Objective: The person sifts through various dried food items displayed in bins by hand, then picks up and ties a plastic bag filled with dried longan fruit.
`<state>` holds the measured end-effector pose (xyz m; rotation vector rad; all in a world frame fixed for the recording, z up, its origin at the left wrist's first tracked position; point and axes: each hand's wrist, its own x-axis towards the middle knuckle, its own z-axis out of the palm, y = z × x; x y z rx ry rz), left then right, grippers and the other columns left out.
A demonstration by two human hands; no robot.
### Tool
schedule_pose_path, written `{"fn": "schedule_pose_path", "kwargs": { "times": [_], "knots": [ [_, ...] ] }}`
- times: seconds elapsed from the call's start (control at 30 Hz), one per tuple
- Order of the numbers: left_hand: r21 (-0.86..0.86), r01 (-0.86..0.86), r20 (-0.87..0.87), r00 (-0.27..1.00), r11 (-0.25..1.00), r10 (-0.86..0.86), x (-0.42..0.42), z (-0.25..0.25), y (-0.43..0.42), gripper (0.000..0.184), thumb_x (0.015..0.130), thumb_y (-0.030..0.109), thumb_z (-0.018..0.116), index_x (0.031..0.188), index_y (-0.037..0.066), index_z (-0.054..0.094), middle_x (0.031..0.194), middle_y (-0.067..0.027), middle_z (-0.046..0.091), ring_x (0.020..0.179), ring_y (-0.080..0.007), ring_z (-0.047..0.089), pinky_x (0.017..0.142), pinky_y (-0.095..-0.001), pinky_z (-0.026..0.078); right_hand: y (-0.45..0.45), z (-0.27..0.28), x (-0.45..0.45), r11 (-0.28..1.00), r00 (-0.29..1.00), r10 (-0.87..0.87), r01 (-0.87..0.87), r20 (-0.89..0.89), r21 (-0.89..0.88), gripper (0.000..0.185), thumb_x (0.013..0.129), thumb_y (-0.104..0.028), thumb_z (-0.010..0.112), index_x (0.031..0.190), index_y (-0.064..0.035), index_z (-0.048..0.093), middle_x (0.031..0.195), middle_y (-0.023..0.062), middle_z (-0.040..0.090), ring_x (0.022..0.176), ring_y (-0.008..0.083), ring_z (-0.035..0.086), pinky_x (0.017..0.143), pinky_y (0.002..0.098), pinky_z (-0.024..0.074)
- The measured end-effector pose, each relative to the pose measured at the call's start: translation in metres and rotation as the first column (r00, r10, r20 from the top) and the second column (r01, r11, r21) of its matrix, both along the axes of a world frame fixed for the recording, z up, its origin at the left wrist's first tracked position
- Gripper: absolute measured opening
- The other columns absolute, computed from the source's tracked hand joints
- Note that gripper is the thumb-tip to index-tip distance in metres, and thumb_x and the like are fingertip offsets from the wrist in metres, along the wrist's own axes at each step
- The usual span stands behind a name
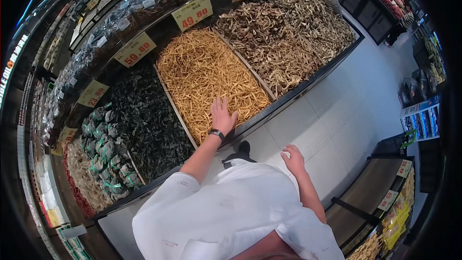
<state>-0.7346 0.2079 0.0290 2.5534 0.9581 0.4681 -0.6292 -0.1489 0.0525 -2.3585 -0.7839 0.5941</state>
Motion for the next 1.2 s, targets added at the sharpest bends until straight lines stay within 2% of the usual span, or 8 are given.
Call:
{"fn": "schedule_pose_path", "kwargs": {
  "times": [0.1, 0.3, 0.43, 0.5, 0.7, 0.97, 1.1, 1.2],
  "knots": [
    [0.007, 0.017, -0.11, 0.994, 1.0, -0.016, 0.016, -0.02, 0.01, 0.08, 0.092, 0.04, 0.069, 0.155, 0.003, 0.036, 0.163, -0.0277, 0.023, 0.152, -0.0441, 0.02, 0.124, -0.0563, 0.015, 0.018, -0.003, 0.031, 0.999, 0.996, 0.029, -0.031, 0.086, 0.031, 0.024, 0.091, -0.024, 0.072, 0.107, -0.0066, 0.073, 0.13, 0.0136, 0.066, 0.117, 0.0326, 0.064, 0.091, 0.0406, 0.0554],
    [0.018, 0.0, -0.207, 0.978, 1.0, 0.004, 0.018, -0.021, 0.007, 0.078, 0.095, 0.045, 0.062, 0.157, 0.006, 0.036, 0.165, -0.0245, 0.024, 0.154, -0.0415, 0.019, 0.125, -0.056, 0.011, 0.054, -0.014, 0.074, 0.993, 0.997, 0.059, -0.064, 0.053, 0.099, 0.025, 0.09, -0.024, 0.072, 0.108, -0.0063, 0.074, 0.129, 0.0143, 0.066, 0.115, 0.0338, 0.065, 0.088, 0.0398, 0.0563],
    [0.027, -0.019, -0.213, 0.977, 0.999, 0.024, 0.02, -0.022, 0.005, 0.076, 0.094, 0.043, 0.063, 0.156, 0.007, 0.036, 0.165, -0.0242, 0.024, 0.154, -0.0406, 0.02, 0.125, -0.055, 0.012, 0.06, -0.016, 0.109, 0.982, 0.985, 0.156, -0.163, 0.08, 0.094, 0.026, 0.09, -0.024, 0.072, 0.109, -0.0062, 0.074, 0.129, 0.0144, 0.066, 0.114, 0.034, 0.065, 0.089, 0.0396, 0.0558],
    [0.016, -0.045, -0.212, 0.976, 0.999, 0.047, 0.024, -0.019, 0.003, 0.075, 0.094, 0.042, 0.062, 0.156, 0.007, 0.037, 0.164, -0.024, 0.025, 0.154, -0.0401, 0.019, 0.125, -0.0549, 0.012, 0.06, -0.008, 0.13, 0.983, 0.986, 0.158, -0.152, -0.055, 0.099, 0.026, 0.09, -0.024, 0.071, 0.108, -0.0061, 0.073, 0.129, 0.0139, 0.066, 0.115, 0.0344, 0.065, 0.093, 0.0407, 0.0541],
    [0.109, -0.196, -0.289, 0.932, 0.974, 0.22, 0.034, -0.013, -0.013, 0.08, 0.09, 0.042, 0.067, 0.155, 0.007, 0.038, 0.164, -0.0237, 0.027, 0.153, -0.0389, 0.022, 0.126, -0.0539, 0.013, 0.02, -0.017, 0.206, 0.936, 0.948, 0.319, -0.317, 0.01, 0.156, 0.025, 0.091, -0.024, 0.07, 0.109, -0.0067, 0.073, 0.128, 0.0135, 0.066, 0.117, 0.0347, 0.063, 0.098, 0.0422, 0.0518],
    [0.228, -0.383, -0.044, 0.915, 0.895, 0.402, 0.099, 0.024, -0.079, 0.072, 0.086, 0.033, 0.076, 0.144, 0.001, 0.049, 0.157, -0.0281, 0.032, 0.145, -0.0461, 0.029, 0.122, -0.0542, 0.023, -0.052, -0.008, 0.316, 0.922, 0.925, 0.379, -0.375, -0.023, 0.095, 0.027, 0.091, -0.028, 0.071, 0.11, -0.0083, 0.072, 0.131, 0.0128, 0.064, 0.124, 0.0322, 0.06, 0.103, 0.0438, 0.0489],
    [0.159, -0.402, 0.034, 0.915, 0.902, 0.402, 0.147, 0.033, -0.115, 0.069, 0.086, 0.03, 0.077, 0.142, 0.0, 0.05, 0.157, -0.0281, 0.032, 0.143, -0.0469, 0.031, 0.12, -0.0545, 0.026, -0.072, -0.013, 0.345, 0.892, 0.905, 0.417, -0.425, 0.082, 0.153, 0.025, 0.091, -0.023, 0.071, 0.108, -0.0044, 0.071, 0.124, 0.0135, 0.067, 0.115, 0.0345, 0.064, 0.097, 0.0418, 0.0518],
    [0.121, -0.392, 0.069, 0.92, 0.912, 0.386, 0.19, 0.044, -0.136, 0.068, 0.085, 0.026, 0.077, 0.141, 0.0, 0.05, 0.155, -0.0277, 0.034, 0.142, -0.0464, 0.034, 0.12, -0.0529, 0.028, -0.081, -0.017, 0.357, 0.905, 0.918, 0.396, -0.391, 0.007, 0.167, 0.026, 0.09, -0.025, 0.072, 0.108, -0.0075, 0.072, 0.126, 0.0137, 0.067, 0.121, 0.0339, 0.062, 0.101, 0.0442, 0.05]
  ]
}}
